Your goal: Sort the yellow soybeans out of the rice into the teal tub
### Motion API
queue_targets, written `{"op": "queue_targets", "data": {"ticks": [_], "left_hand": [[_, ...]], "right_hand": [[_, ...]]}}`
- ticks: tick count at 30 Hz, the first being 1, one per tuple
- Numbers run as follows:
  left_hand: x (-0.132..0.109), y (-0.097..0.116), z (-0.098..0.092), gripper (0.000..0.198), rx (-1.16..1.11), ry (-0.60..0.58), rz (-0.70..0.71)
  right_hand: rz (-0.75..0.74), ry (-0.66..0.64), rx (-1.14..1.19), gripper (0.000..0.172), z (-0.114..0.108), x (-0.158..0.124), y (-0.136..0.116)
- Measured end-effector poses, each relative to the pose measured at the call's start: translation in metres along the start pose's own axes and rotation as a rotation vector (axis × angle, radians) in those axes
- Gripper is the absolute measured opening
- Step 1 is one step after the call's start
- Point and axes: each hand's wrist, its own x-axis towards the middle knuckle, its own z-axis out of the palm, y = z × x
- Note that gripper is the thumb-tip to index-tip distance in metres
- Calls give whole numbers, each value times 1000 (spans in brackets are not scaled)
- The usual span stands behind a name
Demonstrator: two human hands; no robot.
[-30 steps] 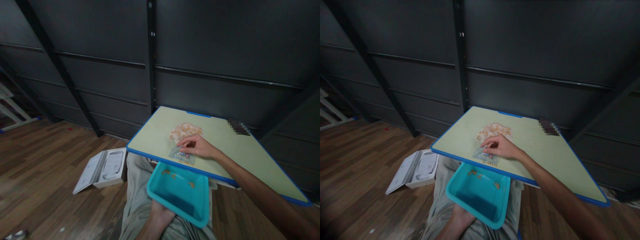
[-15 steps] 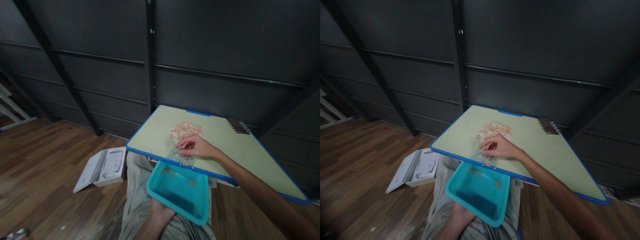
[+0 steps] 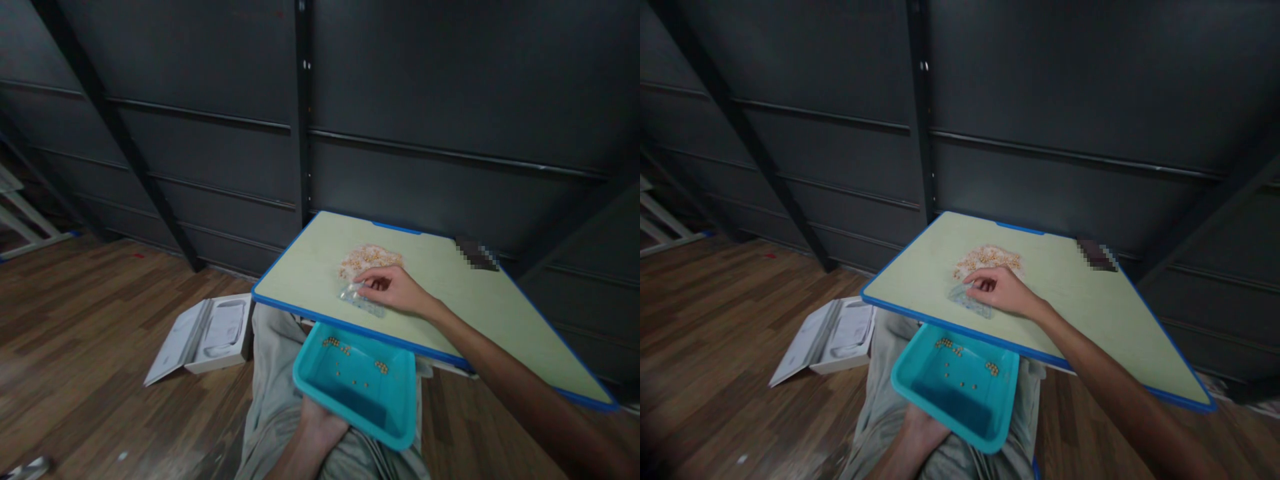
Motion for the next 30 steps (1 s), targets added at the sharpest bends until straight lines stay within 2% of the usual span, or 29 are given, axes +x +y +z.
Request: {"op": "queue_targets", "data": {"ticks": [8, 13, 22, 26, 30], "left_hand": [[-3, 0, 7, 46, 60, 12, 26], [-4, 0, 9, 52, 90, 18, 12], [-3, 1, 6, 40, 77, -7, -12], [-5, 1, 10, 43, 69, -16, -26], [-3, 1, 3, 40, 64, -6, -23]], "right_hand": [[-60, 160, -265, 24, -16, 5, 9], [-84, 183, -390, 23, -20, 5, 8], [-125, 256, -455, 25, -25, 6, 11], [-125, 288, -482, 25, -28, 6, 11], [-135, 327, -487, 25, -30, 6, 9]]}}
